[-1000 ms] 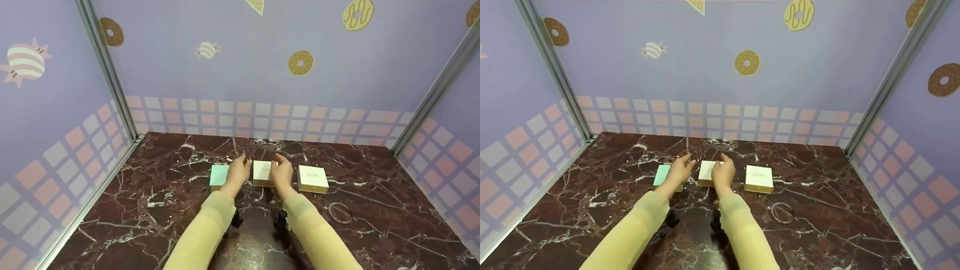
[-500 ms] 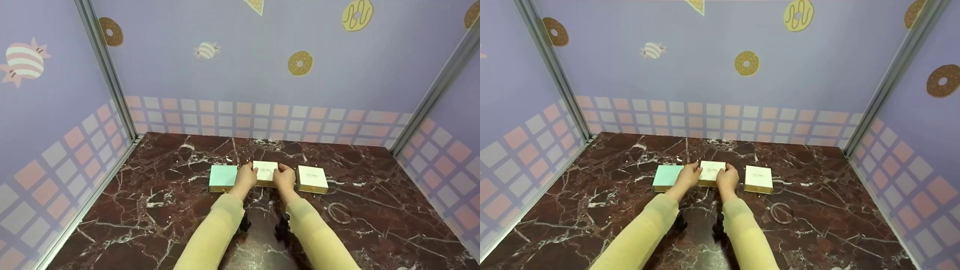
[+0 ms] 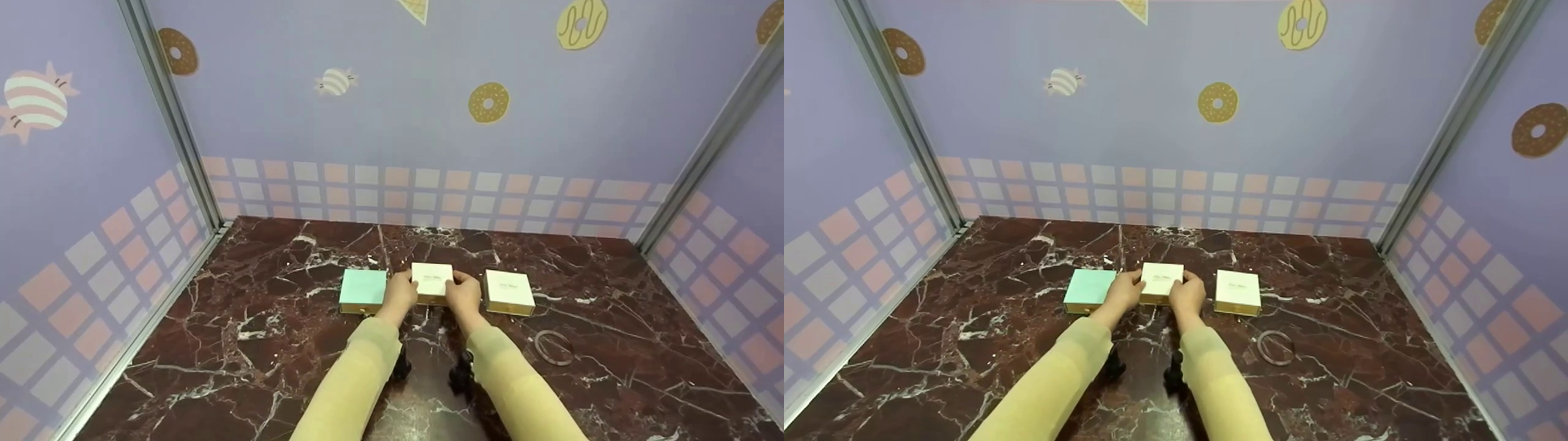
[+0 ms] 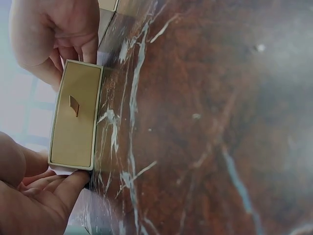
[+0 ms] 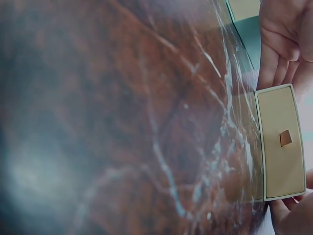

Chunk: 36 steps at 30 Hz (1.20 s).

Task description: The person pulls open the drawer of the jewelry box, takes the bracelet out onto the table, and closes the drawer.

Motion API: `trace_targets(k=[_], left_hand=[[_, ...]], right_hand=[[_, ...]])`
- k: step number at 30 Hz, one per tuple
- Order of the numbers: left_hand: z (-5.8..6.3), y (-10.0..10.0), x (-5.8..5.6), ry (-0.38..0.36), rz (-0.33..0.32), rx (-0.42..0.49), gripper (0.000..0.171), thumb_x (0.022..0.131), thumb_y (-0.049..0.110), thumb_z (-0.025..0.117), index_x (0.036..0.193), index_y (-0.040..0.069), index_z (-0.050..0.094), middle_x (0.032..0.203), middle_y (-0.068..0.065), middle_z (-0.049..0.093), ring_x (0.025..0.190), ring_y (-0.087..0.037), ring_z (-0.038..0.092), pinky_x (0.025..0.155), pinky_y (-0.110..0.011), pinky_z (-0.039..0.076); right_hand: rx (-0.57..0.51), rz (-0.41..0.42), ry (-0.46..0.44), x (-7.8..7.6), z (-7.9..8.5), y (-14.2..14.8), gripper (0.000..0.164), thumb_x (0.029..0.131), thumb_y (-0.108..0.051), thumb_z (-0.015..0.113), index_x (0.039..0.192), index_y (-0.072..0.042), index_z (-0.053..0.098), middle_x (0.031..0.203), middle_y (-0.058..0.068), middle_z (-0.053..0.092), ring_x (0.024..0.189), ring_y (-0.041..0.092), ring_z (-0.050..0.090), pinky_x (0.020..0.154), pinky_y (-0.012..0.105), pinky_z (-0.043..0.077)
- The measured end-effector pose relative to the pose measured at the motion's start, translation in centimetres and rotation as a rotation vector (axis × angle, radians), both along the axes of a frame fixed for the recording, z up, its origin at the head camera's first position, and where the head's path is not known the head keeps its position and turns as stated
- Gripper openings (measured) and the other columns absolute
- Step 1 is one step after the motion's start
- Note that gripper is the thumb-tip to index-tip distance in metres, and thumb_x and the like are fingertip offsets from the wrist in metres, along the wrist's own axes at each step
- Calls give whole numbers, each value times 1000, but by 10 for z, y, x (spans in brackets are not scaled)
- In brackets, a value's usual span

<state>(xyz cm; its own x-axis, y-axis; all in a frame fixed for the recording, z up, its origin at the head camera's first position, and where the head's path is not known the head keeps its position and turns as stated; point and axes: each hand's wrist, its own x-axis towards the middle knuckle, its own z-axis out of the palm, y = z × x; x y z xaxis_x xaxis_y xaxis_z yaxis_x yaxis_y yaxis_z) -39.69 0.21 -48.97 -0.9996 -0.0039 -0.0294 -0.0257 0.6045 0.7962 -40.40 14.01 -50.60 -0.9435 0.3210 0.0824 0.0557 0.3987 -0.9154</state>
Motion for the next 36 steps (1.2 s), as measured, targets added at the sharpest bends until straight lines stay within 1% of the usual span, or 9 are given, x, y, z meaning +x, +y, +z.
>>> trace_targets(k=[7, 9, 11, 16, 21, 25, 29, 32, 36], left_hand=[[1, 1, 4, -13, 8, -5, 48, 108, 12, 51, 154, 2, 45, 159, -18, 48, 142, -37, 51, 82, -40, 51], [1, 1, 5, -12, 5, -10, 48, 108, 11, 51, 154, 1, 45, 158, -18, 48, 143, -37, 51, 84, -41, 52], [0, 0, 6, -6, 0, -19, 47, 108, 11, 51, 154, 0, 45, 158, -18, 48, 144, -38, 48, 95, -42, 56], [-1, 0, 10, 15, -18, -47, 47, 107, 10, 52, 152, -3, 46, 156, -20, 50, 144, -39, 48, 114, -49, 49], [-2, 0, 18, 54, -38, -111, 47, 105, 9, 55, 149, -6, 49, 147, -26, 57, 135, -44, 56, 113, -52, 49], [0, -1, 28, 52, -56, -130, 49, 105, 11, 55, 150, -7, 47, 145, -27, 58, 136, -45, 54, 115, -54, 46], [2, -2, 37, 54, -95, -151, 50, 105, 9, 54, 150, -11, 43, 142, -31, 59, 132, -47, 56, 113, -55, 48], [-1, -4, 40, 52, -120, -161, 51, 106, 9, 53, 151, -13, 40, 138, -33, 60, 121, -46, 64, 101, -49, 57], [-1, -6, 47, 3, -124, -126, 54, 107, 11, 51, 155, -9, 36, 147, -33, 53, 128, -46, 60, 96, -47, 55]], right_hand=[[-8, 1, 0, 2, -1, 1, 40, 96, -5, 57, 132, 12, 63, 138, 31, 62, 137, 43, 54, 116, 51, 47], [-32, 6, -6, 3, -2, 2, 41, 96, -5, 57, 132, 13, 63, 138, 32, 62, 136, 43, 55, 116, 51, 47], [-59, 16, -19, 4, -2, 3, 41, 96, -6, 58, 133, 13, 62, 138, 32, 61, 136, 43, 54, 116, 51, 47], [-115, 50, -42, 10, -4, 8, 43, 97, -6, 58, 136, 12, 59, 142, 33, 58, 138, 44, 52, 115, 52, 48], [-144, 76, -36, 19, -6, 11, 43, 97, -5, 59, 136, 14, 59, 140, 35, 58, 135, 45, 54, 112, 52, 50], [-158, 94, -31, 27, -6, 13, 42, 96, -3, 59, 134, 15, 59, 138, 36, 59, 131, 45, 57, 110, 51, 52], [-150, 110, -31, 34, -4, 17, 41, 94, -2, 61, 131, 15, 61, 132, 35, 62, 120, 40, 62, 95, 37, 58], [-139, 129, -36, 40, -3, 19, 41, 94, -2, 62, 131, 15, 61, 128, 34, 64, 109, 35, 64, 78, 26, 55], [-123, 152, -50, 46, -2, 21, 40, 94, -2, 63, 131, 14, 61, 127, 34, 63, 109, 35, 64, 78, 27, 56]])
